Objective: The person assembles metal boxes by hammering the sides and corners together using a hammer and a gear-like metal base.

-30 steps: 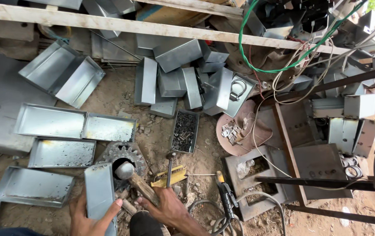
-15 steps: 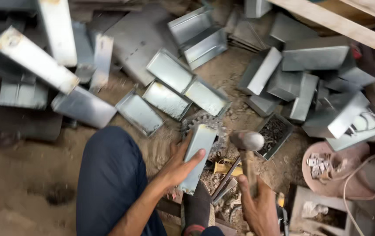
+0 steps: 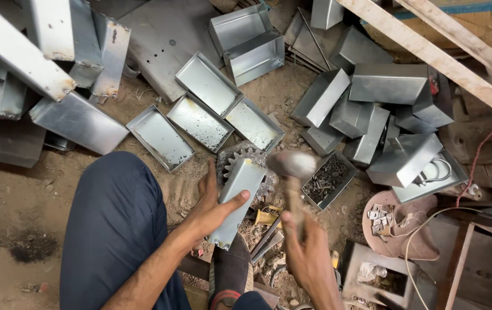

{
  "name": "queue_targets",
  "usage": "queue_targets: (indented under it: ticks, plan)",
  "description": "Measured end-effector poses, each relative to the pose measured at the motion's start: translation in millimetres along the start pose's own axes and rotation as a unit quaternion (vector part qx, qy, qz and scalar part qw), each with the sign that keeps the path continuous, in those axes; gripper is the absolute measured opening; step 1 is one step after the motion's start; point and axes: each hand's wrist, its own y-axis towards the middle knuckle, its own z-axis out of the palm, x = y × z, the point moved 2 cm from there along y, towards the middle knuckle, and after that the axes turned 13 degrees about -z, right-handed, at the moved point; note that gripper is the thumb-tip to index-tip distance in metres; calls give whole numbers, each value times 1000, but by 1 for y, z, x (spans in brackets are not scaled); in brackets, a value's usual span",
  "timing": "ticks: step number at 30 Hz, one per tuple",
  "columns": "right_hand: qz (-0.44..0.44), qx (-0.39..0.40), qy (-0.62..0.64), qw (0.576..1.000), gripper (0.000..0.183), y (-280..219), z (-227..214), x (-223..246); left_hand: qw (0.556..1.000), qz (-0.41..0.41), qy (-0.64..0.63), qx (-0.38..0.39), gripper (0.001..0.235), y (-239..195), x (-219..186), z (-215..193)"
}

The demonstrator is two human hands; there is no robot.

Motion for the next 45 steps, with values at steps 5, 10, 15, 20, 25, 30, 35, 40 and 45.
queue_targets:
  ticks: [5, 10, 15, 20, 25, 30, 35, 40, 45]
  plan:
    - [95, -54, 23, 994, 59, 3, -35, 14, 1000, -17, 14, 23, 119, -3, 0, -2]
    - [-56, -109, 127, 984, 57, -18, -61, 38, 1000, -11, -15, 12, 110, -1, 3, -1]
    - [-177, -115, 151, 966, 57, -26, -52, 33, 999, -18, -34, -9, 103, 0, 1, -1]
    - [-64, -75, 101, 990, 61, -18, -43, 24, 995, 35, -82, -51, 95, 1, -4, -7]
    - [-180, -89, 76, 977, 63, -18, -63, 34, 995, 12, -79, -58, 92, 5, 1, -5]
    - [-226, -131, 190, 947, 62, -16, -50, 30, 994, 18, -91, -51, 92, 5, -3, -4]
    - [-15, -30, 44, 998, 65, 28, 6, -14, 995, 24, -62, -70, 89, 0, -4, -5]
    - [33, -28, 66, 997, 66, 15, 4, -28, 996, 11, -64, -53, 90, -3, -6, -9]
    - [132, -4, 20, 991, 63, -22, 1, -45, 999, -5, -24, -48, 109, -4, -3, -8]
